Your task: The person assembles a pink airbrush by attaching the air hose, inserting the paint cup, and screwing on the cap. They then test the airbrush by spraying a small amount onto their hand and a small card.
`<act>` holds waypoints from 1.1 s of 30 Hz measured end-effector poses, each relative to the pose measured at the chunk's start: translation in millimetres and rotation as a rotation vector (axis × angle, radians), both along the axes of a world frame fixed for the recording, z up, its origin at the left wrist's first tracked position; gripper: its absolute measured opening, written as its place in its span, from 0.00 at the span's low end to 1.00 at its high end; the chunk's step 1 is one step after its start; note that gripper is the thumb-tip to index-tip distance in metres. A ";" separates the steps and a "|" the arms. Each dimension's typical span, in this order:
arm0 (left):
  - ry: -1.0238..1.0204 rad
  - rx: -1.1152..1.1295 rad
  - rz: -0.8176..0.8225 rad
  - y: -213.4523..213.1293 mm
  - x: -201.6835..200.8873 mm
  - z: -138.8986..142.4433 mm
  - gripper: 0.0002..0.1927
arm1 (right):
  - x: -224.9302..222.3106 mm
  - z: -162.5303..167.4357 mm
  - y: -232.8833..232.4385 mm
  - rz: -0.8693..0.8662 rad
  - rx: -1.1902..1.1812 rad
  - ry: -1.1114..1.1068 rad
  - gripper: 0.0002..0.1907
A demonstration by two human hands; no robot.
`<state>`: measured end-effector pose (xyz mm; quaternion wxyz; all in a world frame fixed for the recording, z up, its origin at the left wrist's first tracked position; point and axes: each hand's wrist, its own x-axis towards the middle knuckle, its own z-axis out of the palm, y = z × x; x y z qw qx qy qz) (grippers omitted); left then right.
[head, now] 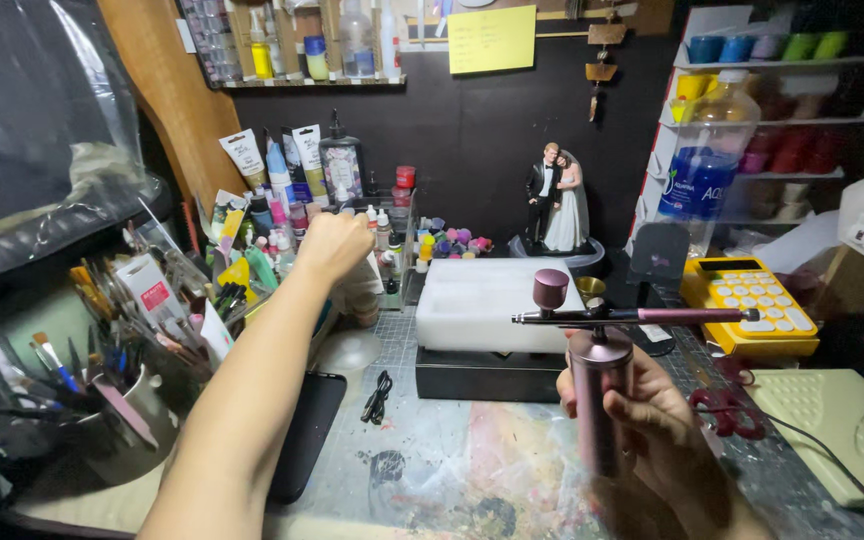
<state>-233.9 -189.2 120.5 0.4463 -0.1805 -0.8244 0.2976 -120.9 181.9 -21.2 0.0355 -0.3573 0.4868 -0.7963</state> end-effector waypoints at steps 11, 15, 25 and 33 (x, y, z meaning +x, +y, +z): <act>-0.088 0.108 -0.021 10.6 -44.8 -29.6 0.05 | -21.5 -1.8 -14.6 -0.115 0.097 0.061 0.30; -0.017 0.151 -0.118 5.0 -27.6 -32.9 0.03 | -19.2 -4.9 -21.7 -0.204 0.177 0.103 0.28; -0.272 0.888 -0.668 52.3 136.1 -93.4 0.05 | -5.9 -29.9 -32.2 -0.266 0.259 0.055 0.28; -0.485 1.365 -0.997 96.1 190.0 -160.3 0.10 | 12.9 -43.3 -40.6 -0.281 0.295 0.082 0.26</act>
